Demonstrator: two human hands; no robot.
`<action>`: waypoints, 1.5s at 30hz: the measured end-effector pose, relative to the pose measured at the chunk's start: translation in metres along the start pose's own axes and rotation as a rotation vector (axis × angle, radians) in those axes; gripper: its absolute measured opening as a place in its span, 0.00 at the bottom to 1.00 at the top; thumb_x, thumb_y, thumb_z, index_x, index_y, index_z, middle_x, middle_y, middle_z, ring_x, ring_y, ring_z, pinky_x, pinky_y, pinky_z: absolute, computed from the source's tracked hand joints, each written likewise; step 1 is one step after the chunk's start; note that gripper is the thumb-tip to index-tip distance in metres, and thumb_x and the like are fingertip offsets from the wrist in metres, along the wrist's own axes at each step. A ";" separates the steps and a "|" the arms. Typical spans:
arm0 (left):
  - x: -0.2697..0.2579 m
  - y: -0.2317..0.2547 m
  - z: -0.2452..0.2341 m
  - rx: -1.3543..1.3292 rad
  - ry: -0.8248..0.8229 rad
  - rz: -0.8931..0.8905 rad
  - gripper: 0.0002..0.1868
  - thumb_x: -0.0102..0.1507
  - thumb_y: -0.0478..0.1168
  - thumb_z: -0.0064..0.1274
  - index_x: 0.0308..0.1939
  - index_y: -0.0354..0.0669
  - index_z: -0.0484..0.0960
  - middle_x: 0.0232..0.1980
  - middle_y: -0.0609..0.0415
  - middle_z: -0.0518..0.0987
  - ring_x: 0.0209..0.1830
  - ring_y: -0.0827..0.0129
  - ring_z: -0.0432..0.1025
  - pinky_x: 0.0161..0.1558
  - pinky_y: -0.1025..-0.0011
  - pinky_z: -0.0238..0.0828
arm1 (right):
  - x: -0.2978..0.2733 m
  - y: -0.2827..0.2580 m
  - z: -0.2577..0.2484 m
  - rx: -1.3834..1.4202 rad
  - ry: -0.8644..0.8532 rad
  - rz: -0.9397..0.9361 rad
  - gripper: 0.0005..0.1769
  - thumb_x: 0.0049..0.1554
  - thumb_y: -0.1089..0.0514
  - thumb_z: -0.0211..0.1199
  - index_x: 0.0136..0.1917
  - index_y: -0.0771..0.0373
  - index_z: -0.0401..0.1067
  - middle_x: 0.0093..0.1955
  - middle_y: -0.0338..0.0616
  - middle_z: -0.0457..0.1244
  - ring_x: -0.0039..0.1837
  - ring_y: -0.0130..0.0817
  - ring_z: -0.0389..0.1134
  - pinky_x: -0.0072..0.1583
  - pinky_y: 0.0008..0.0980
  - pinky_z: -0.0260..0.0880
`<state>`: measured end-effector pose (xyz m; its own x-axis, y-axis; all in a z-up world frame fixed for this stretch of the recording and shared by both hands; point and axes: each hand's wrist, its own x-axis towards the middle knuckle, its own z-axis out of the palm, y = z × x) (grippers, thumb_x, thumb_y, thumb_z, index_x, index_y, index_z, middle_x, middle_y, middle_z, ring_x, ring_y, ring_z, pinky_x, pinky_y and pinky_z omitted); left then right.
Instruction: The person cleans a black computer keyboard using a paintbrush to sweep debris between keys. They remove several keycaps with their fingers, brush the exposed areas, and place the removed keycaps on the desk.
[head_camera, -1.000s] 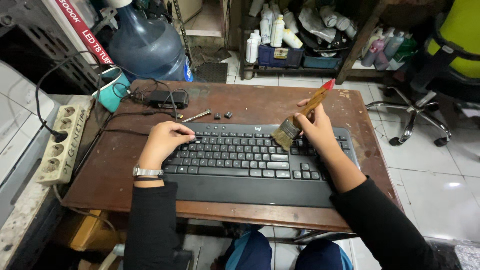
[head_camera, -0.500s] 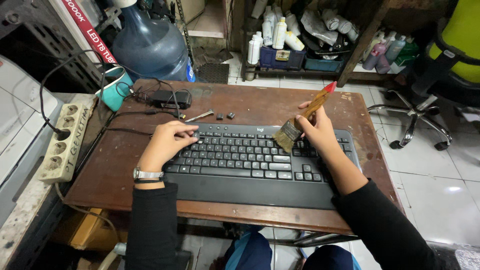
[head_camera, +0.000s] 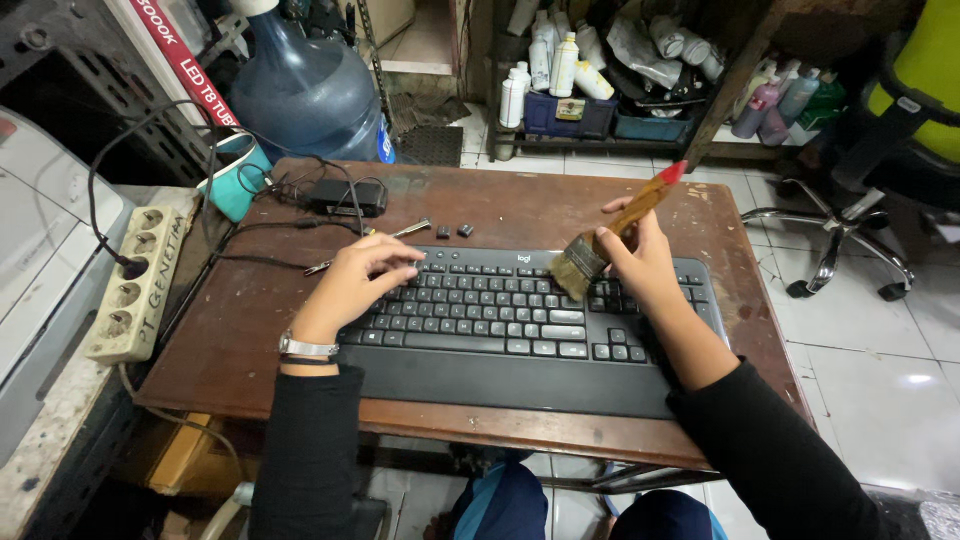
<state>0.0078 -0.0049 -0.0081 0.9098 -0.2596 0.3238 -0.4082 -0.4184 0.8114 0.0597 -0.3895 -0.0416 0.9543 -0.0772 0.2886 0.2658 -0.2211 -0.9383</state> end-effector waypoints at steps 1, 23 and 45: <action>0.001 -0.001 0.007 0.003 -0.001 0.001 0.14 0.61 0.31 0.59 0.51 0.37 0.86 0.47 0.42 0.80 0.44 0.61 0.77 0.48 0.67 0.80 | 0.000 0.006 0.000 0.003 0.001 -0.001 0.17 0.58 0.60 0.63 0.61 0.55 0.69 0.41 0.52 0.63 0.32 0.38 0.68 0.36 0.32 0.71; 0.066 0.029 0.159 -1.119 0.044 -0.080 0.22 0.65 0.30 0.53 0.64 0.28 0.76 0.58 0.38 0.81 0.58 0.61 0.76 0.60 0.72 0.74 | -0.040 -0.020 0.014 0.214 0.177 -0.696 0.18 0.56 0.66 0.66 0.54 0.65 0.59 0.50 0.48 0.61 0.51 0.42 0.69 0.58 0.36 0.68; 0.071 0.024 0.152 -1.054 0.150 -0.089 0.19 0.65 0.30 0.54 0.60 0.30 0.79 0.54 0.38 0.82 0.52 0.61 0.79 0.57 0.70 0.78 | -0.031 -0.009 0.002 0.135 0.195 -0.687 0.17 0.60 0.61 0.65 0.56 0.63 0.60 0.55 0.46 0.58 0.58 0.42 0.67 0.62 0.38 0.66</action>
<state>0.0508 -0.1657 -0.0392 0.9625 -0.1255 0.2406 -0.1339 0.5516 0.8233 0.0280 -0.3830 -0.0425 0.5280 -0.1382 0.8379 0.8228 -0.1613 -0.5450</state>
